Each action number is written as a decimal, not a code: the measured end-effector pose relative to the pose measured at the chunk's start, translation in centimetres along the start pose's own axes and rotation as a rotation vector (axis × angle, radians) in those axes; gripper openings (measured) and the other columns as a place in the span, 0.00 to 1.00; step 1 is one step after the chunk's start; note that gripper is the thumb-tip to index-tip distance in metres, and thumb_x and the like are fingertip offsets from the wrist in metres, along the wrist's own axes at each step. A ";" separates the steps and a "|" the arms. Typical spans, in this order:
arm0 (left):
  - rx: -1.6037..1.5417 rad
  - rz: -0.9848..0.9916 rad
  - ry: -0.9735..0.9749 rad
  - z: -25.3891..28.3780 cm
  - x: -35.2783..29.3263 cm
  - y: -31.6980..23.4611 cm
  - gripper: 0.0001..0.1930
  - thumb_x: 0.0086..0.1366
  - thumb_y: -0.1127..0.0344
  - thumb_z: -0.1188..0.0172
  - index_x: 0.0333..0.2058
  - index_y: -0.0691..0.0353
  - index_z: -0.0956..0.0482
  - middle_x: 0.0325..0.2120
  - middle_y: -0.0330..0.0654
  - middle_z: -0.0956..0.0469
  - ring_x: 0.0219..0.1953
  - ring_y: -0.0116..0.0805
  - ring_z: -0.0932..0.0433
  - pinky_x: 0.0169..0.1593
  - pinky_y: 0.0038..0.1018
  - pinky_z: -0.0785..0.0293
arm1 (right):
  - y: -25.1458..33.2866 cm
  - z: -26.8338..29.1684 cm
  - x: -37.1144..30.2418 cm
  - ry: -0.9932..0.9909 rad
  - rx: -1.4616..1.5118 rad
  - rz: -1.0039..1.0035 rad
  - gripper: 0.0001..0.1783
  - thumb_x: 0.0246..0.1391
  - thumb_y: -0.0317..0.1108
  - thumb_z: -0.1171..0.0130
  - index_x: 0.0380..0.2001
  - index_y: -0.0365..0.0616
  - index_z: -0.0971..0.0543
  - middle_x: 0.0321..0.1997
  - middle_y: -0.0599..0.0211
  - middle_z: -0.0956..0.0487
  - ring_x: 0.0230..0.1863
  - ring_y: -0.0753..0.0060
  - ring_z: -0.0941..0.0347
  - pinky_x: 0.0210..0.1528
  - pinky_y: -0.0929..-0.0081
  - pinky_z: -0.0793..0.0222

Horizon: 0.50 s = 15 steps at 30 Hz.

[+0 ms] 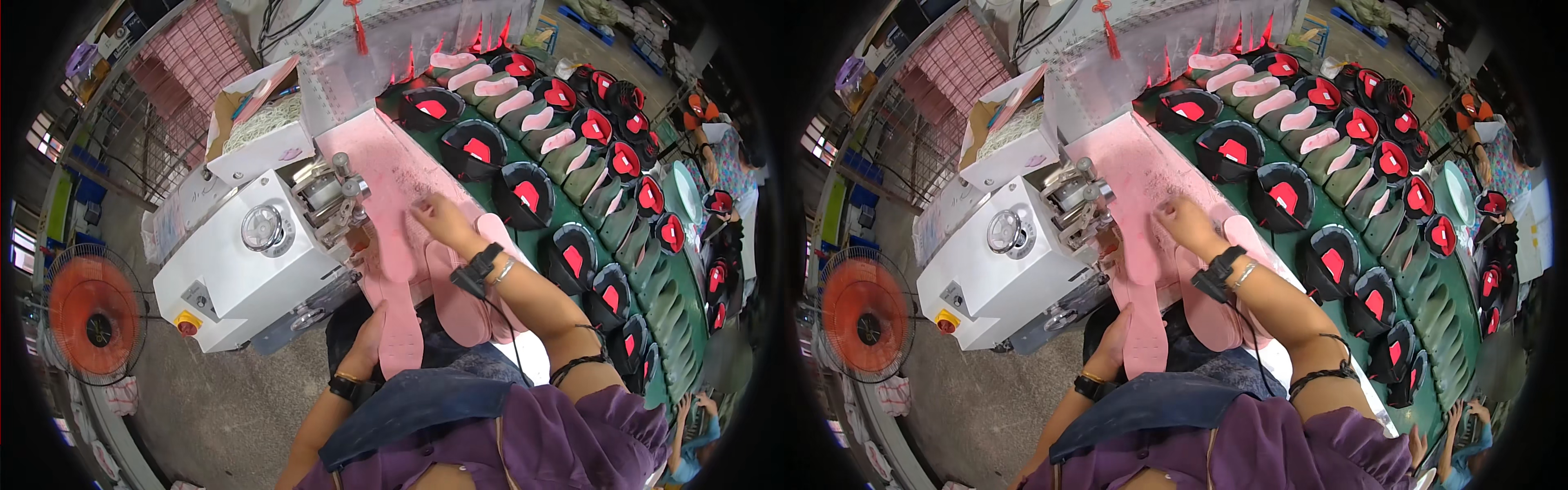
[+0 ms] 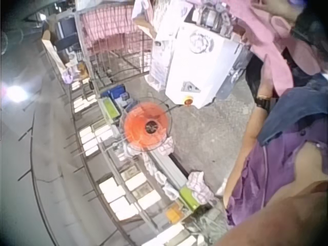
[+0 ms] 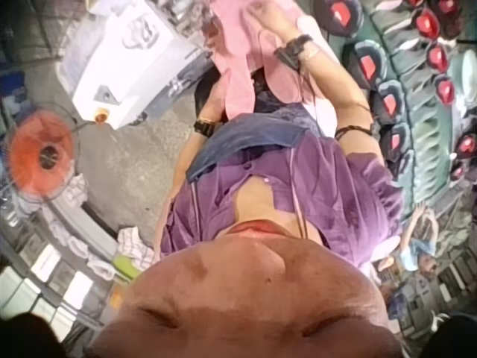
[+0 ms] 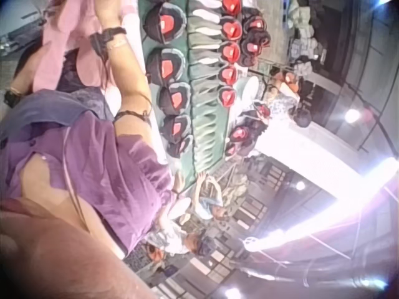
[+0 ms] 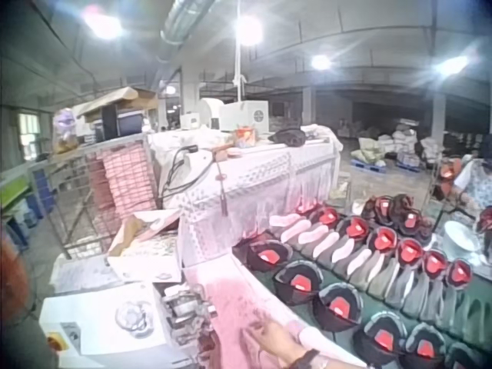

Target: The recorder is seen applying adhesive to pink shoe insoles using a specialized roller machine and then placing them on a conveyor belt for further processing.

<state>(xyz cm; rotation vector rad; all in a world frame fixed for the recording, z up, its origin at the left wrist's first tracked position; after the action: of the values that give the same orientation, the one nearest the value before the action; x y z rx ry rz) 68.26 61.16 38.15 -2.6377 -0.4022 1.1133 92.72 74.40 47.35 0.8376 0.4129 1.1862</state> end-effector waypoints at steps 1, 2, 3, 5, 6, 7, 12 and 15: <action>0.004 0.002 -0.001 0.1 -0.1 0.1 0.27 0.74 0.48 0.59 0.55 0.69 0.30 0.45 0.57 0.21 0.43 0.46 0.19 0.50 0.35 0.22 | -0.2 -1.8 0.0 0.088 0.081 -0.098 0.19 0.50 0.44 0.36 0.30 0.35 0.21 0.31 0.50 0.22 0.31 0.52 0.23 0.37 0.60 0.29; -0.017 -0.004 -0.027 0.4 -0.3 0.2 0.27 0.74 0.49 0.59 0.54 0.69 0.30 0.45 0.55 0.21 0.44 0.45 0.19 0.50 0.34 0.23 | -0.3 -3.7 -0.1 0.176 0.164 -0.195 0.21 0.49 0.47 0.36 0.27 0.35 0.22 0.28 0.49 0.21 0.30 0.53 0.23 0.36 0.59 0.29; -0.037 -0.013 -0.053 0.8 -0.4 0.2 0.26 0.74 0.49 0.59 0.54 0.69 0.29 0.45 0.53 0.21 0.44 0.44 0.19 0.51 0.34 0.23 | 0.1 -4.7 0.5 0.172 0.169 -0.195 0.21 0.49 0.47 0.36 0.27 0.35 0.22 0.28 0.49 0.21 0.30 0.53 0.23 0.36 0.59 0.29; -0.039 -0.013 -0.087 1.5 -0.7 0.5 0.24 0.74 0.51 0.58 0.52 0.68 0.28 0.44 0.49 0.20 0.44 0.40 0.20 0.52 0.32 0.24 | 0.6 -6.2 2.2 0.153 0.255 -0.251 0.22 0.47 0.48 0.36 0.25 0.35 0.22 0.24 0.47 0.21 0.28 0.53 0.23 0.33 0.60 0.30; -0.048 -0.011 -0.119 2.0 -0.8 0.7 0.23 0.74 0.52 0.56 0.51 0.67 0.26 0.42 0.45 0.20 0.45 0.37 0.20 0.52 0.29 0.25 | 0.7 -7.2 3.1 0.146 0.262 -0.254 0.22 0.47 0.48 0.36 0.25 0.35 0.22 0.24 0.47 0.21 0.28 0.53 0.23 0.33 0.60 0.30; -0.036 -0.008 -0.117 2.0 -0.9 0.8 0.23 0.74 0.52 0.56 0.51 0.67 0.26 0.42 0.45 0.20 0.45 0.37 0.20 0.52 0.29 0.25 | 0.6 -7.5 4.4 0.072 0.308 -0.244 0.21 0.47 0.46 0.36 0.25 0.35 0.22 0.24 0.48 0.22 0.28 0.54 0.23 0.33 0.60 0.30; 0.065 0.079 0.035 -2.2 -1.7 1.0 0.18 0.72 0.58 0.51 0.51 0.67 0.26 0.47 0.42 0.22 0.48 0.34 0.23 0.54 0.29 0.27 | -3.5 -6.1 7.5 -0.070 0.454 -0.357 0.15 0.47 0.38 0.36 0.26 0.34 0.22 0.25 0.52 0.20 0.25 0.59 0.22 0.31 0.67 0.28; 0.080 0.026 -0.140 5.5 0.9 3.2 0.18 0.72 0.59 0.51 0.51 0.68 0.26 0.47 0.44 0.22 0.49 0.35 0.23 0.53 0.29 0.27 | -1.5 -1.4 5.4 -0.123 0.706 -0.394 0.16 0.53 0.38 0.38 0.34 0.33 0.22 0.27 0.57 0.19 0.23 0.66 0.22 0.25 0.72 0.28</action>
<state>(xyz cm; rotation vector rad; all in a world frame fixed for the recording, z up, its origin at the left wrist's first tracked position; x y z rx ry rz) 65.31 59.12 32.75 -2.5117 -0.3439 1.2988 94.65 79.72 46.07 1.3508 0.8762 0.6072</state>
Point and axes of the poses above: each hand's wrist, its own x-axis towards the middle knuckle, its own z-axis out of the back of the hand, y = z × x, the point moved 8 cm from there along x, towards the middle knuckle
